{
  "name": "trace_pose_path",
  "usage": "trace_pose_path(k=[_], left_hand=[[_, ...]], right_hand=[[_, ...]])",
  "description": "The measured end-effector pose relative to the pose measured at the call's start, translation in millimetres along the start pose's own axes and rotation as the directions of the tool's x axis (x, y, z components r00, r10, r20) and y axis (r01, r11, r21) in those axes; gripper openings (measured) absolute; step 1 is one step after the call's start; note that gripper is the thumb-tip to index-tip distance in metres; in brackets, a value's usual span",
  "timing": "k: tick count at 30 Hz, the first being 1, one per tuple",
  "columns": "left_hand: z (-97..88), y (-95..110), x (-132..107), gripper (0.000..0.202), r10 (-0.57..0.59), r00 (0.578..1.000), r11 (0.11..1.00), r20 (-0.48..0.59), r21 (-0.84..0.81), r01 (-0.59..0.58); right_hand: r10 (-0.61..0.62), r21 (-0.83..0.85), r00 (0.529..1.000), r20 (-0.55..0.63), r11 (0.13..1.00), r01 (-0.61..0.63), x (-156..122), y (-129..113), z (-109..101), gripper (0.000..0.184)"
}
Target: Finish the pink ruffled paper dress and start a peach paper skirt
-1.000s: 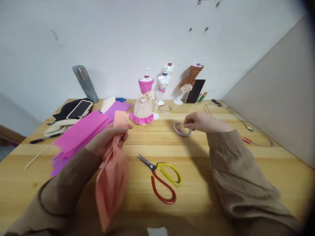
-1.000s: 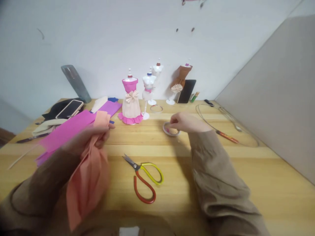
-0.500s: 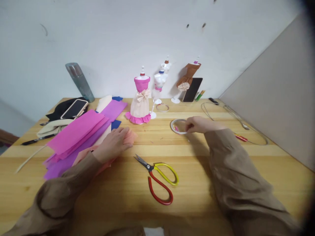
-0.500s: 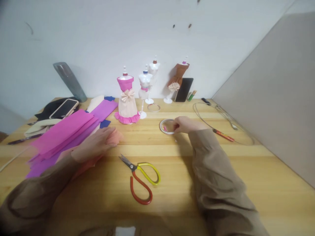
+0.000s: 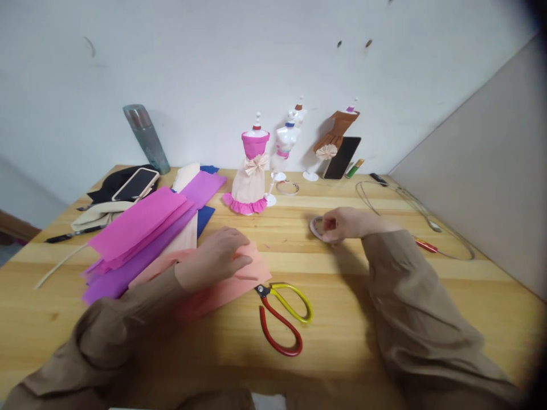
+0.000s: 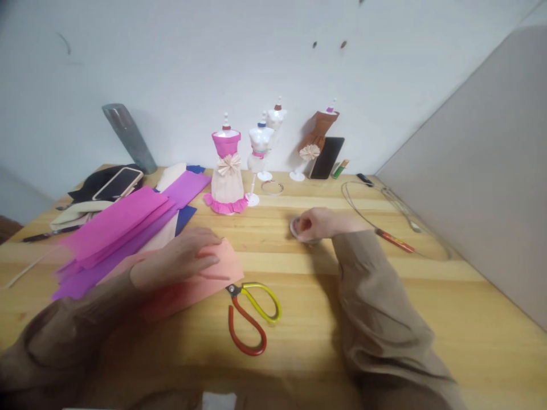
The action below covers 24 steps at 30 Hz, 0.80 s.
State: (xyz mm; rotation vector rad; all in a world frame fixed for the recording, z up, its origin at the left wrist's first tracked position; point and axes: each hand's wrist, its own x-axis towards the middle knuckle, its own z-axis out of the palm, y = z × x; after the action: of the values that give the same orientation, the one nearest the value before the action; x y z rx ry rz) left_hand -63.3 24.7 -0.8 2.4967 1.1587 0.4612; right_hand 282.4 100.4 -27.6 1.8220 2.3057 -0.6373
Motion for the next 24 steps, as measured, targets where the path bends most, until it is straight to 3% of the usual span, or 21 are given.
trace_pose_path(k=[4, 8, 11, 13, 15, 17, 20, 24], left_hand=[[4.5, 0.8, 6.4, 0.02, 0.108, 0.992, 0.993, 0.064, 0.049, -0.111], [8.5, -0.4, 13.5, 0.023, 0.151, 0.988, 0.988, 0.02, -0.024, -0.15], [12.4, -4.8, 16.0, 0.016, 0.071, 0.99, 0.982, -0.122, -0.168, -0.091], [14.4, -7.3, 16.6, 0.014, -0.002, 0.966, 0.956, -0.257, -0.285, -0.074], [15.3, -8.4, 17.4, 0.02, -0.065, 0.935, 0.923, -0.349, -0.378, -0.077], [14.9, -8.7, 18.9, 0.026, -0.107, 0.923, 0.897, -0.37, -0.435, -0.071], [13.2, -9.0, 21.9, 0.035, -0.136, 0.942, 0.847, -0.306, -0.529, -0.049], [11.4, -8.7, 23.3, 0.025, -0.068, 0.998, 0.649, -0.002, -0.759, 0.043]], right_hand=[[0.012, -0.079, 1.0, 0.024, 0.997, -0.01, 6.1, -8.5, 11.5, 0.019], [0.001, -0.106, 0.999, -0.047, 0.994, -0.007, -5.3, -10.6, -2.7, 0.018], [-0.02, -0.023, 0.985, -0.173, 1.0, 0.017, -26.0, -12.2, -22.9, 0.02], [-0.099, 0.077, 0.974, -0.206, 0.99, 0.117, -40.6, -20.1, -32.9, 0.026], [-0.206, 0.194, 0.962, -0.18, 0.951, 0.24, -51.5, -34.6, -37.2, 0.032], [-0.288, 0.317, 0.949, -0.131, 0.894, 0.315, -56.7, -52.8, -35.9, 0.034], [-0.365, 0.508, 0.927, -0.089, 0.784, 0.357, -54.7, -78.1, -27.8, 0.036], [-0.395, 0.709, 0.913, -0.103, 0.614, 0.346, -45.4, -99.0, -15.8, 0.037]])
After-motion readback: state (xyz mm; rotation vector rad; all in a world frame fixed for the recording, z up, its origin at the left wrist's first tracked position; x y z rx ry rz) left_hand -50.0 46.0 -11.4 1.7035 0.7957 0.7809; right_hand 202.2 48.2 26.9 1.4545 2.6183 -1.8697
